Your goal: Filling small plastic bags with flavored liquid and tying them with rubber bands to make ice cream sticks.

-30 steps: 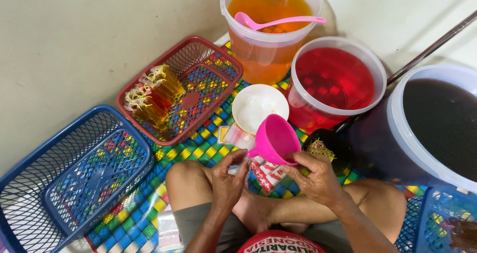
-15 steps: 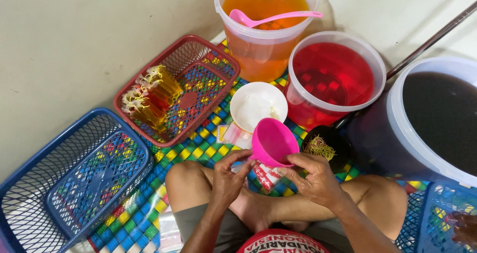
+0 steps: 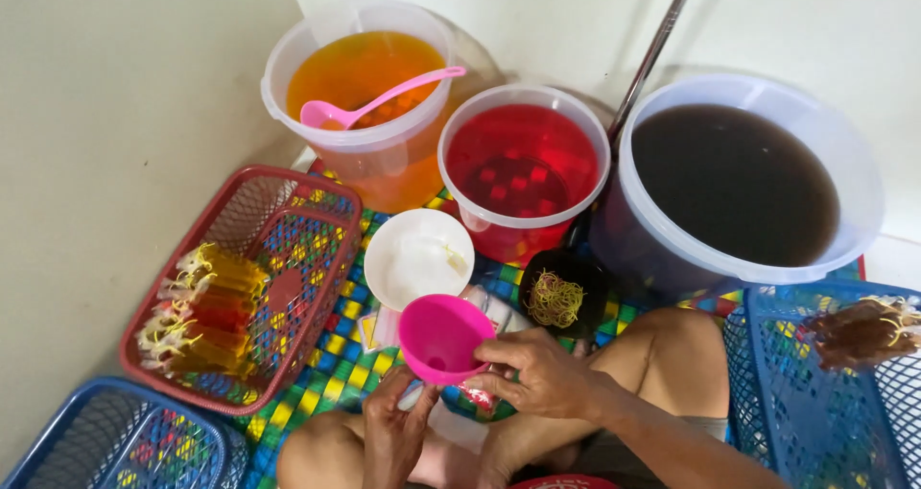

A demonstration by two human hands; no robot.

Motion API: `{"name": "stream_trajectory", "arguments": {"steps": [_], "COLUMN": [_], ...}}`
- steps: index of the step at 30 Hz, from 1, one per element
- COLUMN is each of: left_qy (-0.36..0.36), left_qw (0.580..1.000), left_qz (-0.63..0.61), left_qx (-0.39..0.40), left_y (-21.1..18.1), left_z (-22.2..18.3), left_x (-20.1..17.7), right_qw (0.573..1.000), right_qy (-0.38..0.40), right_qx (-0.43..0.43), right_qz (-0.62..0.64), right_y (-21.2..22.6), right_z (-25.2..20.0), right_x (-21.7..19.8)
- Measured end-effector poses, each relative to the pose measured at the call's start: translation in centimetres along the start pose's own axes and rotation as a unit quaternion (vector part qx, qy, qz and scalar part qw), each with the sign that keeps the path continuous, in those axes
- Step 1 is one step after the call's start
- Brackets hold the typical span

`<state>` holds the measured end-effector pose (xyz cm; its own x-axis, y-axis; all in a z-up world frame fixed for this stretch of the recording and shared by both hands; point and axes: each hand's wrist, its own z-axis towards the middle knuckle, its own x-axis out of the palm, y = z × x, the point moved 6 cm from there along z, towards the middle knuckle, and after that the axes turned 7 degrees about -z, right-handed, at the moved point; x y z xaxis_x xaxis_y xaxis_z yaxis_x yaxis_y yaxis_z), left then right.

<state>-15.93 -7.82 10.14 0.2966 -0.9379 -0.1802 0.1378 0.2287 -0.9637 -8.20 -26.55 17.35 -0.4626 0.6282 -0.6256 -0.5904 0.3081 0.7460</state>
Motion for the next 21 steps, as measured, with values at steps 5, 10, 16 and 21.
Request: {"name": "stream_trajectory", "arguments": {"steps": [5, 10, 16, 21], "left_qy": [-0.032, -0.119, -0.195, -0.263], "left_qw": [0.999, 0.981, 0.956, 0.960], "left_qz": [0.003, -0.134, -0.214, -0.068], "left_qx": [-0.019, -0.072, 0.053, 0.066], "left_y": [2.8, 11.3, 20.6, 24.0], "left_z": [-0.1, -1.3, -1.0, 1.4], "left_x": [0.5, 0.0, -1.6, -4.7], "right_qw": [1.000, 0.999, 0.987, 0.934], "right_qy": [-0.020, 0.006, -0.162, -0.218], "right_qx": [0.005, -0.042, -0.006, -0.017], "right_qz": [0.008, 0.001, -0.011, -0.281], "right_y": [-0.2, 0.5, -4.8, -15.8], "right_z": [0.0, 2.8, 15.4, 29.3], "right_x": [0.1, -2.4, -10.4, -14.0]}}
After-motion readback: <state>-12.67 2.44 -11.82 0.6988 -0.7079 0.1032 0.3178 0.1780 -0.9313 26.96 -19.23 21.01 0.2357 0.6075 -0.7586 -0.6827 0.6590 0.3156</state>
